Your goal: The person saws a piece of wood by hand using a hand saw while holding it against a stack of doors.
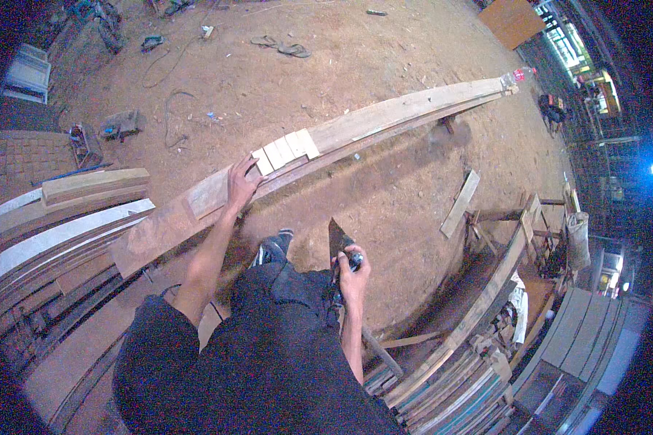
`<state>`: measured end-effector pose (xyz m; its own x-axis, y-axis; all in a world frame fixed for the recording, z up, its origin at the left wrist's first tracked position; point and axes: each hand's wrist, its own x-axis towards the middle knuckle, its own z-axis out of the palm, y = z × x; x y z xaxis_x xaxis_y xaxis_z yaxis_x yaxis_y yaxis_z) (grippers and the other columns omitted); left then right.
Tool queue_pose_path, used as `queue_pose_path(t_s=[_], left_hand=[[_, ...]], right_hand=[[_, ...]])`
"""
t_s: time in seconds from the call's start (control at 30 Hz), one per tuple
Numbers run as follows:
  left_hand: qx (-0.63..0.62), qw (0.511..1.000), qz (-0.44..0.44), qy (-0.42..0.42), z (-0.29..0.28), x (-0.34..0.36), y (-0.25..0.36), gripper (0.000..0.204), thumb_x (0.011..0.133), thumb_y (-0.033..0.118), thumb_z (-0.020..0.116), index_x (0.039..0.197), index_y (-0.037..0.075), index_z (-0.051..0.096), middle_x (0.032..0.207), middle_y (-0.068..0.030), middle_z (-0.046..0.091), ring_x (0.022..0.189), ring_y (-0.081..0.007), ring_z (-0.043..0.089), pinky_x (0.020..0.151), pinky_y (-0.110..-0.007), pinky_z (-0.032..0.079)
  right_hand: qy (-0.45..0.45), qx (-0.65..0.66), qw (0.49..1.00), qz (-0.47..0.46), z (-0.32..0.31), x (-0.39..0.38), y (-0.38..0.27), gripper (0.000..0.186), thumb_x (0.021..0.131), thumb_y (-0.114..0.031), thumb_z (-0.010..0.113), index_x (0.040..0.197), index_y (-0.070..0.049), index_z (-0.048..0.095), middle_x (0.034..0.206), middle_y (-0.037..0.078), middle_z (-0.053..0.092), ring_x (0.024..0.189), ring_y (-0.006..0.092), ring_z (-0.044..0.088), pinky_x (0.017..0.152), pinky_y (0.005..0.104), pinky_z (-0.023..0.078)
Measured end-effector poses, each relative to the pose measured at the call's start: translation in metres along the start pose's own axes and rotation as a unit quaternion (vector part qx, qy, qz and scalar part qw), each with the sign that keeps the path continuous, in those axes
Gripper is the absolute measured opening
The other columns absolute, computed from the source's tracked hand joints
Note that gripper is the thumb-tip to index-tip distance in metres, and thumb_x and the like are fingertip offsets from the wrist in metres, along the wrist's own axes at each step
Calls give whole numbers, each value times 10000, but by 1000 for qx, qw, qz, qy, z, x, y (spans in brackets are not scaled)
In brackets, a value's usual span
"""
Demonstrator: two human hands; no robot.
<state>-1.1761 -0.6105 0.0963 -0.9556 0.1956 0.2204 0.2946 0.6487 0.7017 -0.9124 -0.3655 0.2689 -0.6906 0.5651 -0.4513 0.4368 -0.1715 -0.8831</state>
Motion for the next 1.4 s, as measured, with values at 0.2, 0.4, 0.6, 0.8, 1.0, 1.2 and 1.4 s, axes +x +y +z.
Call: queue_pose_path(t_s=[0.2, 0.4, 0.6, 0.8, 1.0, 1.2, 1.4], left_hand=[[-4, 1000, -16, 4, 8, -3, 1, 573, 711, 262, 843, 1230, 106, 657, 1421, -147, 569, 1307, -355, 503, 1134, -459, 344], [-8, 1000, -16, 8, 13, -5, -9, 557, 722, 266, 844, 1218, 102, 651, 1437, -144, 554, 1308, -358, 501, 1137, -473, 339], [-17, 1000, 2, 19, 17, -4, -8, 611, 743, 206, 819, 1294, 64, 598, 1377, -146, 587, 1291, -362, 511, 1136, -474, 341], [-29, 999, -19, 12, 18, -3, -8, 686, 722, 189, 831, 1336, 42, 562, 1336, -139, 608, 1256, -335, 532, 1113, -471, 358], [-19, 1000, -17, -10, 11, 0, -3, 620, 693, 200, 852, 1237, 50, 595, 1333, -141, 610, 1253, -333, 531, 1104, -471, 365], [12, 999, -31, -14, 0, 4, 11, 597, 688, 213, 853, 1198, 40, 597, 1241, -168, 626, 1193, -357, 555, 1043, -484, 414], [32, 998, 32, 52, -1, -28, 53, 523, 783, 209, 796, 1219, 12, 587, 1143, -186, 624, 1075, -378, 590, 944, -448, 467]], right_hand=[[19, -29, 998, -48, -2, 2, 5, 142, 937, -52, 644, 1062, -78, 581, 785, 58, 680, 549, 86, 562, 480, 250, 437], [19, -37, 999, -17, 0, 0, 0, 146, 936, -53, 650, 1062, -85, 584, 779, 59, 685, 554, 85, 564, 485, 246, 434], [13, -14, 1000, 1, 2, -3, 2, 151, 927, -43, 668, 1057, -78, 599, 752, 65, 678, 598, 104, 609, 508, 253, 460], [12, -10, 1000, -7, 5, -4, 2, 158, 926, -38, 666, 1057, -82, 588, 749, 70, 683, 526, 94, 568, 446, 250, 423], [6, -5, 1000, 3, 6, -5, 10, 153, 944, -34, 636, 1069, -83, 561, 778, 78, 678, 532, 99, 558, 443, 260, 441], [37, 26, 999, 1, -1, -19, 15, 166, 940, -24, 631, 1081, -77, 562, 775, 82, 675, 518, 98, 549, 436, 253, 430], [74, 53, 996, 21, -18, -37, 11, 175, 934, -28, 635, 1092, -70, 571, 776, 73, 670, 503, 87, 535, 426, 250, 417]])
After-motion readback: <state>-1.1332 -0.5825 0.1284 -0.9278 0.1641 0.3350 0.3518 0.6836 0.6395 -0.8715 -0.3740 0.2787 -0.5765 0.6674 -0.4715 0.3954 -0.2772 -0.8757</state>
